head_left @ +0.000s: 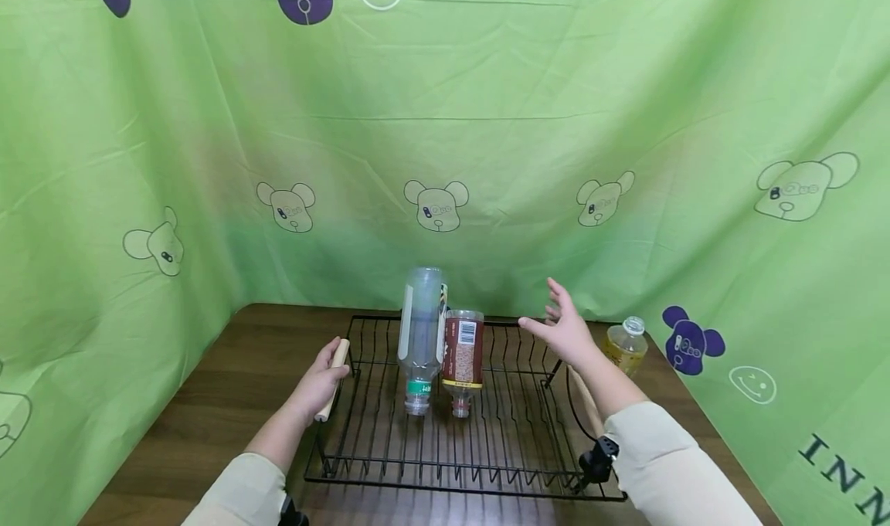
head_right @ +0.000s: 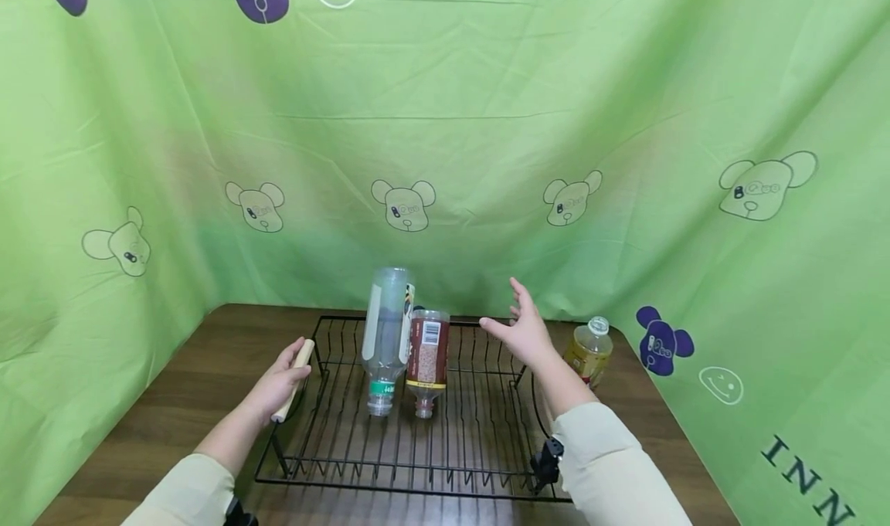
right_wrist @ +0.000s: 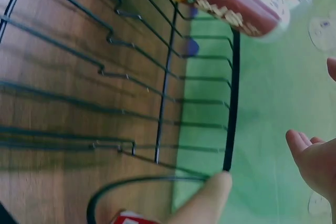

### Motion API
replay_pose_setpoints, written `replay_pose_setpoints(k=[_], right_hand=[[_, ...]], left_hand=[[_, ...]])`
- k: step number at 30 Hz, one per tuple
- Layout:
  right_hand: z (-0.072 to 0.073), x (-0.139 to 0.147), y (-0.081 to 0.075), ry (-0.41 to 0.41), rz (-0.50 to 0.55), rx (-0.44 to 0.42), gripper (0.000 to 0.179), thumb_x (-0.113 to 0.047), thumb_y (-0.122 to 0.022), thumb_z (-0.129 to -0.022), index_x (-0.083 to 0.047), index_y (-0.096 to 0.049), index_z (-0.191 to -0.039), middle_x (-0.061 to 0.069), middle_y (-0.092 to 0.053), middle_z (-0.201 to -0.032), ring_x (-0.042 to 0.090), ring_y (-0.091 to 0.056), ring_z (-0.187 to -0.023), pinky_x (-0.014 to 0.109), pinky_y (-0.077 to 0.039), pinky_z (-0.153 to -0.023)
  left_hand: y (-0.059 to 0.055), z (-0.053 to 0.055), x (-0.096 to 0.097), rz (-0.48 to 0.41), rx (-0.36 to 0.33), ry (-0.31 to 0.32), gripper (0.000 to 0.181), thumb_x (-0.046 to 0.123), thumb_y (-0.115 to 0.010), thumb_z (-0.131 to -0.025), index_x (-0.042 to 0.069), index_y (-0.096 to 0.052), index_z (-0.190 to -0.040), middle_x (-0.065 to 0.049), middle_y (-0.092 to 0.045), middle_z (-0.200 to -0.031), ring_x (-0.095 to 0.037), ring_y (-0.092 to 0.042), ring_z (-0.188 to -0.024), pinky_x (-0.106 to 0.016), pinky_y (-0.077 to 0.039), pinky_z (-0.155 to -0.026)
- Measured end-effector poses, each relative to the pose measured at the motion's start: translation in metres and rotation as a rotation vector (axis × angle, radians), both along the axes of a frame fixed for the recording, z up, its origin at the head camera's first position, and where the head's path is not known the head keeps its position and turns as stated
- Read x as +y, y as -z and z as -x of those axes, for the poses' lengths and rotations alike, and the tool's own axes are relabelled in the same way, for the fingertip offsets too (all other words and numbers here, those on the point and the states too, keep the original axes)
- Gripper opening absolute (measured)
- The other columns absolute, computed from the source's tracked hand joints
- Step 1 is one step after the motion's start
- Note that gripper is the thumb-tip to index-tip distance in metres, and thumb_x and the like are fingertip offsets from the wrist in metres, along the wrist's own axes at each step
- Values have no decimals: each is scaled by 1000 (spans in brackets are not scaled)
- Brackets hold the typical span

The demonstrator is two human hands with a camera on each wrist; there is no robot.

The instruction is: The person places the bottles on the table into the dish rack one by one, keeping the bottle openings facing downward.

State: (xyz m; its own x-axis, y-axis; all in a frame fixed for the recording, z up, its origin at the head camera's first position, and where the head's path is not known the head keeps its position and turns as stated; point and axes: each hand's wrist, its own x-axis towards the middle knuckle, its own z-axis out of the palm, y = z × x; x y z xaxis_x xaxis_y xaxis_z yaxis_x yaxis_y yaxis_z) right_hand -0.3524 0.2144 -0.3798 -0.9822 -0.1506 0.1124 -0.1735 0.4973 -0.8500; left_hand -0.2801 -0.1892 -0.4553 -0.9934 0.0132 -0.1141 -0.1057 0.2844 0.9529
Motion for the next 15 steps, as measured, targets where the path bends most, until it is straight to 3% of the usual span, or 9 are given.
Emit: replay_pose_setpoints(k=[7, 15], right_hand=[[-5, 29, -3, 74, 24, 46, 102, -29, -70, -91, -15, 4, -158, 28, -5, -162, 50, -23, -143, 60, -29, -114], [-9, 60, 1, 137, 54, 122, 101, -20, -70, -91, -12, 6, -158, 31, 0, -161, 54, -14, -144, 63, -20, -116]], left_hand=[[1, -1, -1, -15, -11, 1, 70, 11, -41, -100, 8, -2, -158, -30, -1, -161, -49, -8, -147, -64, -14, -117], [3, 1, -1, -7, -9, -5, 70, 11, -41, -100, 7, -2, -158, -31, -2, -161, -50, -9, -146, -64, -15, -116]])
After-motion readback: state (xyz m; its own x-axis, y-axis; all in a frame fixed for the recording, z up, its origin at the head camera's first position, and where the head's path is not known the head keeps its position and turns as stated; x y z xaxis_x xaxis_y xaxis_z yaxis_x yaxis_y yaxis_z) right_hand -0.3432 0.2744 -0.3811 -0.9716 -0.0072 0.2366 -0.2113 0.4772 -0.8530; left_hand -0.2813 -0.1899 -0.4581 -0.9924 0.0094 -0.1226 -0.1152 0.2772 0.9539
